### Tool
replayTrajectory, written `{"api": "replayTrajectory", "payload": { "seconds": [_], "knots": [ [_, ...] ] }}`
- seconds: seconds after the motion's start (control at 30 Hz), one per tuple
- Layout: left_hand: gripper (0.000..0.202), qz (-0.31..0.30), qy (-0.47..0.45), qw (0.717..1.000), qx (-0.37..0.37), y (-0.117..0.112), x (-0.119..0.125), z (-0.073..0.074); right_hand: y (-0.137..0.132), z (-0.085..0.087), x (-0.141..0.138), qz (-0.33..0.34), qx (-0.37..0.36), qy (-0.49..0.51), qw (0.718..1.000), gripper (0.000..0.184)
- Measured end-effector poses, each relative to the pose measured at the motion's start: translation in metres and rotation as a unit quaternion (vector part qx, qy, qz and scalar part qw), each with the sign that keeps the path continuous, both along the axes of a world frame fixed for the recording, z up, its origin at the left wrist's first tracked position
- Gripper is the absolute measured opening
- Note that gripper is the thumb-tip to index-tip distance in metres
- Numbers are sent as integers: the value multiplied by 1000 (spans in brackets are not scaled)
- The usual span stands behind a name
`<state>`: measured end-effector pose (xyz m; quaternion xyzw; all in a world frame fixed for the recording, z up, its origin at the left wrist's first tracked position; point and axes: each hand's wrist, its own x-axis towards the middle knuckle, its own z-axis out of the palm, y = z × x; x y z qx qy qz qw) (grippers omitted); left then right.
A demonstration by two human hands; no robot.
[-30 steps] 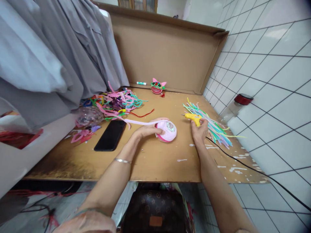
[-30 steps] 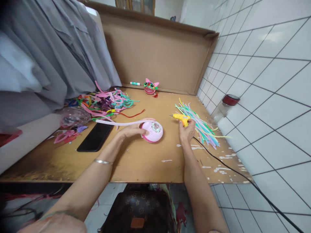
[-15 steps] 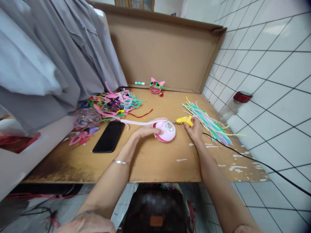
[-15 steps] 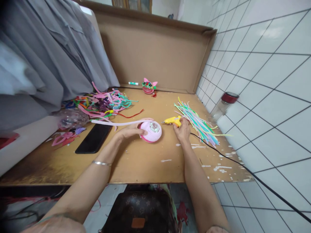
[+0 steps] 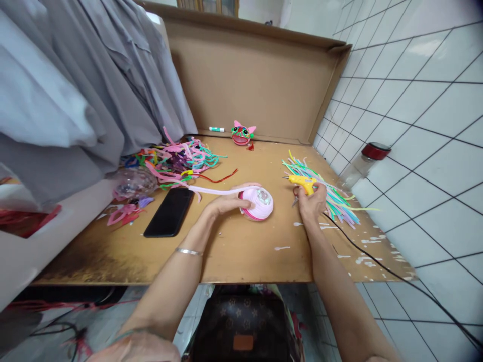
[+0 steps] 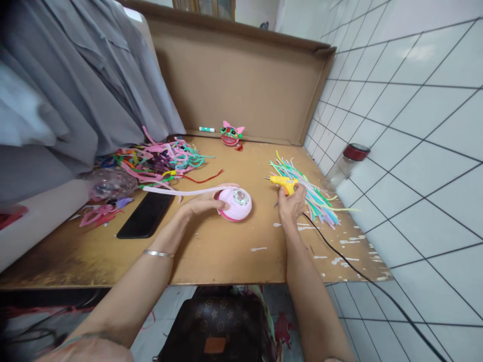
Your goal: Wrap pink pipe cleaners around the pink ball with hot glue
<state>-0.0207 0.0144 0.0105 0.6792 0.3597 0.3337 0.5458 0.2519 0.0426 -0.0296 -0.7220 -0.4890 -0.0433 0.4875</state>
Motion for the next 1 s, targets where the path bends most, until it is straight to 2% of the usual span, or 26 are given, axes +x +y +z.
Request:
{"api": "replayTrajectory", "payload": {
  "seconds": [0.07, 0.27, 0.37, 0.47, 0.53, 0.6, 0.67, 0.73, 0.83, 0.9, 1.0],
  "knots": [
    [79, -3, -1, 1000, -7, -1, 0, 1, -1, 1, 3, -25, -24, -16, 999, 46],
    [79, 9, 7, 1000, -4, -3, 1, 4, -3, -3, 4, -41, -119, -55, 991, 43],
    [76, 3, 7, 1000, 8, -2, 1, 2, -4, -4, 3, -49, -117, -66, 990, 39],
    [73, 4, 7, 1000, 17, 0, 2, 1, -7, 1, -2, -38, -78, -86, 993, 37],
    [72, 13, 15, 1000, 23, 0, 2, 0, -14, 9, -11, 14, -26, -93, 995, 37],
    [74, 17, 26, 999, 21, 0, 4, 0, -26, 25, -28, 108, 41, -97, 989, 36],
    [75, 17, 27, 999, 24, -1, 5, 1, -44, 45, -50, 213, 94, -119, 965, 40],
    [71, 20, 20, 999, 46, -1, 6, 2, -62, 68, -76, 299, 116, -185, 929, 47],
    [56, 22, 27, 996, 80, -1, 7, 3, -75, 95, -107, 371, 118, -274, 879, 37],
    [50, 23, 38, 996, 81, 0, 7, 3, -73, 101, -116, 397, 118, -278, 867, 22],
    [62, 14, 22, 998, 53, 1, 7, 1, -62, 95, -107, 409, 121, -158, 891, 33]
  ]
}}
